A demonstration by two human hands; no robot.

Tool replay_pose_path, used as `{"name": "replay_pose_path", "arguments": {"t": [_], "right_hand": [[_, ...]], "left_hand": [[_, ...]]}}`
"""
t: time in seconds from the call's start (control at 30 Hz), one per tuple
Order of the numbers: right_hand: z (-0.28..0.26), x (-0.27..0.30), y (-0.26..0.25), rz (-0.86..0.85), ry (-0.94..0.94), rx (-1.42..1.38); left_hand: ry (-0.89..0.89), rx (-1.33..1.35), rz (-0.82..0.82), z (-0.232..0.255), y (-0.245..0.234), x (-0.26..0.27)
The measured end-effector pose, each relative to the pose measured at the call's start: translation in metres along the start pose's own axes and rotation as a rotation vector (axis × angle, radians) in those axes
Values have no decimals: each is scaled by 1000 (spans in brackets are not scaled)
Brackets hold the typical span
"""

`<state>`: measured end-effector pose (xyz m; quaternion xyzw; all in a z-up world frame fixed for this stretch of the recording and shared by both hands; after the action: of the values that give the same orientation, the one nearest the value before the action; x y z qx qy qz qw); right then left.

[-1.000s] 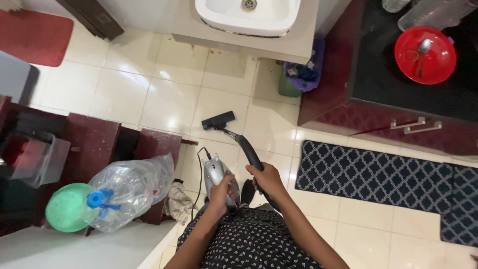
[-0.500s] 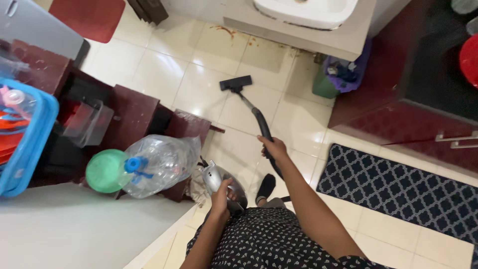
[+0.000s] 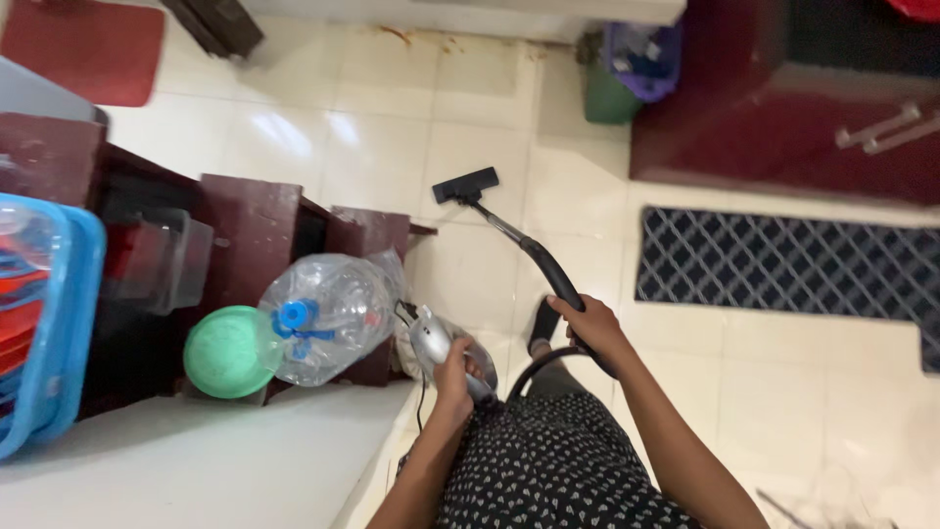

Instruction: The person uses a handheld vacuum cleaner to clean a tiled floor in a bathroom. They move the vacuum head back and forth across the floor, focusing on a specific area near a sink and a patterned mat.

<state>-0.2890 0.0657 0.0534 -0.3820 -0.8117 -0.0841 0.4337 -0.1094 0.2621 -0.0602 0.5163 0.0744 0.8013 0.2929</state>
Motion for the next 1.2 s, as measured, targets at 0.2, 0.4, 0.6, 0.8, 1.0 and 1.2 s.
{"name": "replay_pose_path", "arguments": {"t": [0.2, 0.4, 0.6, 0.8, 1.0, 1.2], "right_hand": [[5, 87, 23, -24, 126, 65], [17, 89, 62, 181, 22, 150], [23, 46, 84, 157, 18, 130], [78, 43, 73, 305, 15, 361], [192, 129, 62, 358, 101, 348], [305, 246, 73, 481, 200, 261]], "left_hand": [[-94, -91, -17, -2, -7, 27], [-117, -178, -82, -9, -19, 42], [-90, -208, -121, -20, -31, 38], [-129, -218, -123, -39, -42, 50], [-159, -245, -106, -83, -61, 61], [-222, -335, -194, -146, -91, 82]]}}
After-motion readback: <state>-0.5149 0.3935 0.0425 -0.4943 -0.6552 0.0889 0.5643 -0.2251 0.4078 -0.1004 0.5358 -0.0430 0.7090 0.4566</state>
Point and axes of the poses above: each hand's wrist, its own x-axis away from the middle knuckle, its own y-axis out of the palm, z = x × y, the point moved 5 cm from there along -x, towards the middle knuckle, and after that the axes turned 10 degrees about -z, right-handed, at the moved point
